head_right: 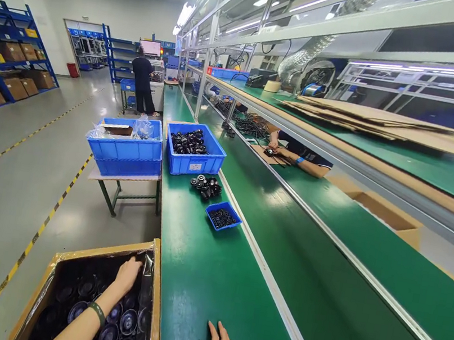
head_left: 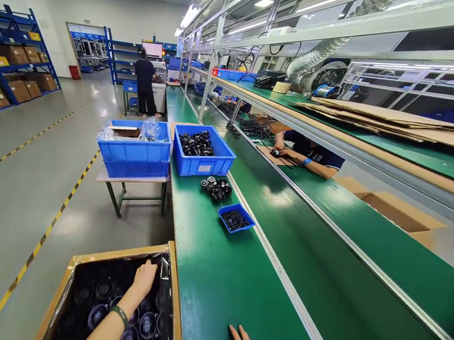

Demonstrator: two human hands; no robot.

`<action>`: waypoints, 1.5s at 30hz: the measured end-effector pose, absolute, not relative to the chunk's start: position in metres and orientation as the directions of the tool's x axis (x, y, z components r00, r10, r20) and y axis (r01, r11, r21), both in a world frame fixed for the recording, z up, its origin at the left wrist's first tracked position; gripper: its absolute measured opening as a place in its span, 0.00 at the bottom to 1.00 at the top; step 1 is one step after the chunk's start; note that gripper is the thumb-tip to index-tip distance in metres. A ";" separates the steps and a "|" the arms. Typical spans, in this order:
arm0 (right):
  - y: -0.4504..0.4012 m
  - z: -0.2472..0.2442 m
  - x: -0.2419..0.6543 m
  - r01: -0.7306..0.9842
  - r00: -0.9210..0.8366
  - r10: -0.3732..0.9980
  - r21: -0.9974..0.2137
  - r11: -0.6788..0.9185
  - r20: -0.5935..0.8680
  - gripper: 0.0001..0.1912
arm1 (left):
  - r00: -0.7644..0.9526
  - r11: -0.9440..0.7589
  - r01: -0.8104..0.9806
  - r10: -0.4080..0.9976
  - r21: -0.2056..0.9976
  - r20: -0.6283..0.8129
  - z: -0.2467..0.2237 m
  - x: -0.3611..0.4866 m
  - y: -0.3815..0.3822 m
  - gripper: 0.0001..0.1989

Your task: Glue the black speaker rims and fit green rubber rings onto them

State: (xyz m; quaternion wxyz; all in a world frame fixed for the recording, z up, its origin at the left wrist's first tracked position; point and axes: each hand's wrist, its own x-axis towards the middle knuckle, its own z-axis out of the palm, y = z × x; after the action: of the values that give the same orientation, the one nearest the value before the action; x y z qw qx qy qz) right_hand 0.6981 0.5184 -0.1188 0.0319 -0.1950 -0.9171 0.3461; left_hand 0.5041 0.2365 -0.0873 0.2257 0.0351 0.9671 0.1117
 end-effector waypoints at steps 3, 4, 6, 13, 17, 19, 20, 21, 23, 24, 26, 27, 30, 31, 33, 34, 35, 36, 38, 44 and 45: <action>0.498 -0.085 0.689 0.362 -0.900 0.386 -0.838 0.409 -0.201 0.32 | -0.919 0.934 -0.025 0.119 0.357 -0.375 -0.069 0.524 0.212 0.13; 0.489 -0.074 0.686 0.358 -0.905 0.348 -0.879 0.315 -0.244 0.34 | -0.928 0.913 -0.039 0.118 0.406 -0.353 -0.060 0.532 0.203 0.12; 0.469 -0.056 0.680 0.355 -0.921 0.238 -0.918 0.179 -0.310 0.36 | -0.946 0.854 -0.058 0.118 0.517 -0.301 -0.043 0.552 0.186 0.10; 0.420 -0.016 0.671 0.403 -0.914 -0.159 -0.879 -0.255 -0.373 0.59 | -0.954 0.399 -0.034 0.262 0.916 -0.149 0.001 0.616 0.218 0.15; 0.450 -0.006 0.668 0.437 -0.899 -0.155 -0.864 -0.251 -0.410 0.61 | -0.955 0.125 -0.056 0.283 0.991 -0.090 -0.012 0.628 0.289 0.15; 0.479 -0.006 0.668 0.464 -0.886 -0.080 -0.871 -0.163 -0.457 0.55 | -0.953 0.006 -0.108 0.286 0.994 -0.105 -0.027 0.629 0.328 0.14; 0.495 -0.008 0.668 0.471 -0.882 -0.039 -0.873 -0.127 -0.470 0.52 | -0.948 -0.053 -0.145 0.294 0.988 -0.124 -0.035 0.630 0.347 0.15; 0.510 -0.010 0.668 0.471 -0.881 0.008 -0.878 -0.090 -0.474 0.48 | -0.940 -0.109 -0.189 0.307 0.976 -0.148 -0.043 0.630 0.366 0.16; 0.538 -0.015 0.666 0.466 -0.880 0.118 -0.885 0.021 -0.460 0.43 | -0.917 -0.209 -0.290 0.341 0.934 -0.209 -0.057 0.632 0.402 0.18; 0.551 -0.018 0.664 0.465 -0.878 0.175 -0.881 0.089 -0.446 0.41 | -0.902 -0.252 -0.343 0.358 0.905 -0.242 -0.062 0.633 0.418 0.19; 0.571 -0.024 0.660 0.474 -0.870 0.277 -0.847 0.240 -0.408 0.40 | -0.867 -0.332 -0.444 0.393 0.832 -0.306 -0.071 0.635 0.443 0.20; 0.579 -0.026 0.658 0.479 -0.867 0.317 -0.819 0.316 -0.385 0.40 | -0.848 -0.369 -0.490 0.411 0.789 -0.335 -0.074 0.636 0.452 0.21; 0.591 -0.031 0.653 0.475 -0.873 0.377 -0.712 0.517 -0.309 0.34 | -0.784 -0.449 -0.610 0.462 0.653 -0.415 -0.081 0.638 0.465 0.23; 0.592 -0.031 0.653 0.469 -0.879 0.381 -0.673 0.572 -0.288 0.33 | -0.760 -0.460 -0.644 0.477 0.611 -0.442 -0.084 0.638 0.466 0.23; 0.589 -0.031 0.656 0.445 -0.893 0.376 -0.597 0.668 -0.246 0.31 | -0.709 -0.459 -0.705 0.498 0.542 -0.500 -0.089 0.635 0.465 0.24; 0.586 -0.031 0.657 0.428 -0.902 0.368 -0.559 0.710 -0.224 0.31 | -0.687 -0.453 -0.726 0.498 0.517 -0.529 -0.091 0.633 0.465 0.24; 0.583 -0.031 0.659 0.407 -0.913 0.355 -0.525 0.748 -0.202 0.31 | -0.673 -0.449 -0.740 0.487 0.501 -0.557 -0.094 0.630 0.464 0.23; 0.579 -0.031 0.661 0.384 -0.923 0.339 -0.493 0.781 -0.182 0.31 | -0.665 -0.449 -0.746 0.466 0.492 -0.584 -0.097 0.626 0.462 0.22; 0.574 -0.032 0.665 0.342 -0.940 0.303 -0.440 0.831 -0.158 0.30 | -0.663 -0.459 -0.742 0.400 0.488 -0.633 -0.102 0.616 0.457 0.22; 0.567 -0.033 0.666 0.271 -0.959 0.218 -0.364 0.891 -0.179 0.38 | -0.682 -0.503 -0.697 0.248 0.511 -0.688 -0.101 0.593 0.418 0.22; 0.563 -0.032 0.663 0.253 -0.965 0.202 -0.380 0.890 -0.168 0.41 | -0.683 -0.495 -0.703 0.268 0.511 -0.679 -0.098 0.593 0.414 0.23</action>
State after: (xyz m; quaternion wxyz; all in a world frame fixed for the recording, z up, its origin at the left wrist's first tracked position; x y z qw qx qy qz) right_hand 0.6631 0.5633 -0.0315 -0.0622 -0.1171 -0.9701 0.2031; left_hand 0.5935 0.4141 -0.0980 0.2953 -0.2669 0.4068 0.8223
